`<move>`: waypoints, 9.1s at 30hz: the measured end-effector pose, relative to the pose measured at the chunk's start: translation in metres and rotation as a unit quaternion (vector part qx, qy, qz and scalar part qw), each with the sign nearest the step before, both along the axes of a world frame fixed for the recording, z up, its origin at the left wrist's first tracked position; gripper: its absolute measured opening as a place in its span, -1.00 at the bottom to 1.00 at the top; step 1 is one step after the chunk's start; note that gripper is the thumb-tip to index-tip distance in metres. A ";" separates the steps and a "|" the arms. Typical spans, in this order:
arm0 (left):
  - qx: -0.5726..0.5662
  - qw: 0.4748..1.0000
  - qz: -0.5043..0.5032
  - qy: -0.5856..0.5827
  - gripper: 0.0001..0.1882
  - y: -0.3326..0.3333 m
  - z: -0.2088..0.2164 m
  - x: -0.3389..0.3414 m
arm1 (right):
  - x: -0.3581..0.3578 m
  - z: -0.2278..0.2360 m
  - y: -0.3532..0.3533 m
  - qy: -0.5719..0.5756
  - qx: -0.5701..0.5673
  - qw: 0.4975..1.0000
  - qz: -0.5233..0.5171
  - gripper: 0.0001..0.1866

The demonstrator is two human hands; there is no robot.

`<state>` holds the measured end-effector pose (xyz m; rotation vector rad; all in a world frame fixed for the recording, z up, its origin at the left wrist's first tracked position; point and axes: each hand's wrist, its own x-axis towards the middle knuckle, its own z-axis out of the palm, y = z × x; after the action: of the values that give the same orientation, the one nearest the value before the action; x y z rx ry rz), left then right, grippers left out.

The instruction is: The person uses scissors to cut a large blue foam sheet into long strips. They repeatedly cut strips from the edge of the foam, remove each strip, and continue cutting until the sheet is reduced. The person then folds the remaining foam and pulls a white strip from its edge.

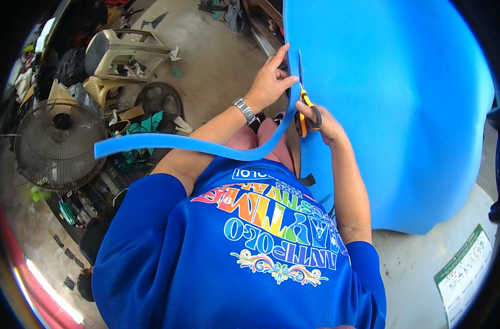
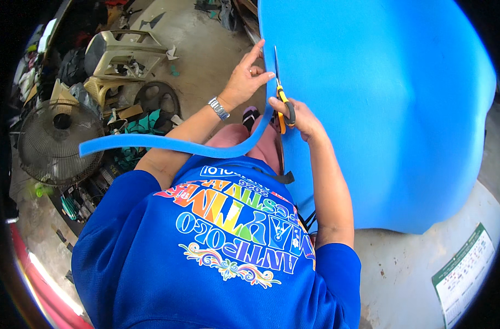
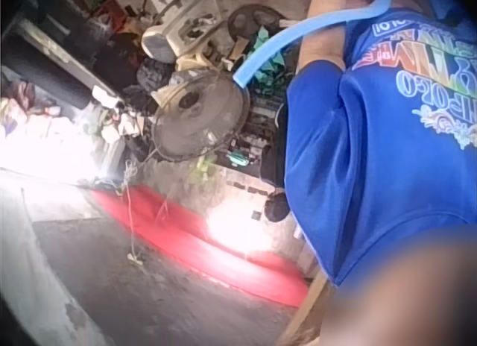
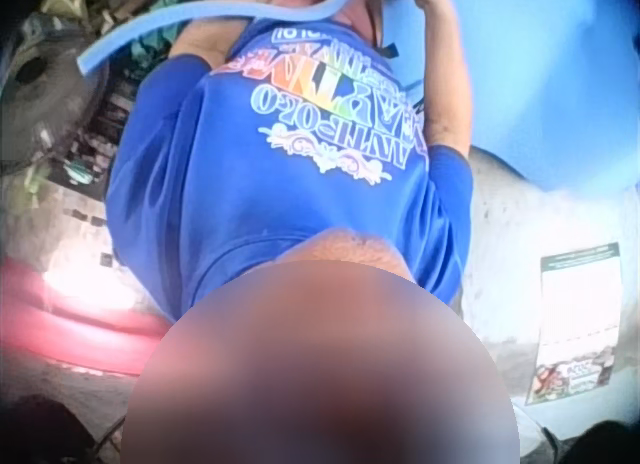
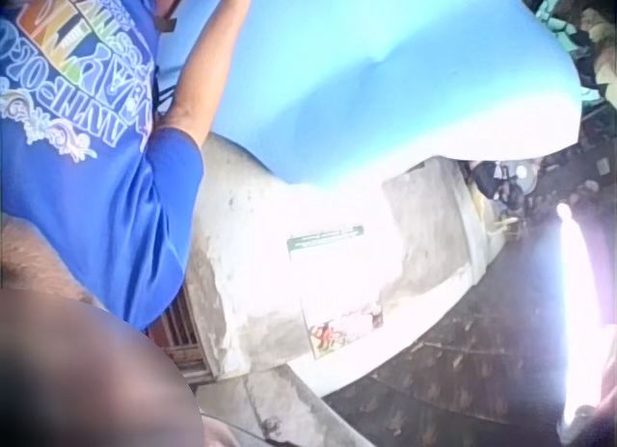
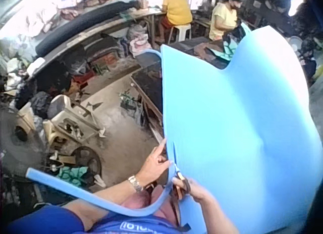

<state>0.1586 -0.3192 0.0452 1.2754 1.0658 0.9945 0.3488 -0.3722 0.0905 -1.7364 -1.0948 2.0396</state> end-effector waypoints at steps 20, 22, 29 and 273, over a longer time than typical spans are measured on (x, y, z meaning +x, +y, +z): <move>-0.004 0.999 0.012 0.035 -0.11 0.024 0.008 0.007 | 0.008 0.001 0.029 -0.001 0.010 1.000 -0.022 -0.40; -0.047 0.998 0.012 0.029 -0.12 0.029 0.009 0.008 | 0.005 0.001 0.027 0.020 -0.023 0.998 -0.047 -0.47; -0.007 0.999 0.031 0.013 -0.12 0.057 0.012 0.002 | 0.001 0.008 0.023 0.037 -0.064 0.992 -0.098 -0.57; 0.030 0.951 -0.092 0.294 -0.50 0.505 -0.021 -0.182 | -0.007 -0.022 0.317 0.072 0.211 0.840 -0.495 -0.74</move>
<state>-0.0232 0.1861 0.0242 1.7449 1.3362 0.5110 0.3418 -0.0553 0.0690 -1.4109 -0.3689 1.1349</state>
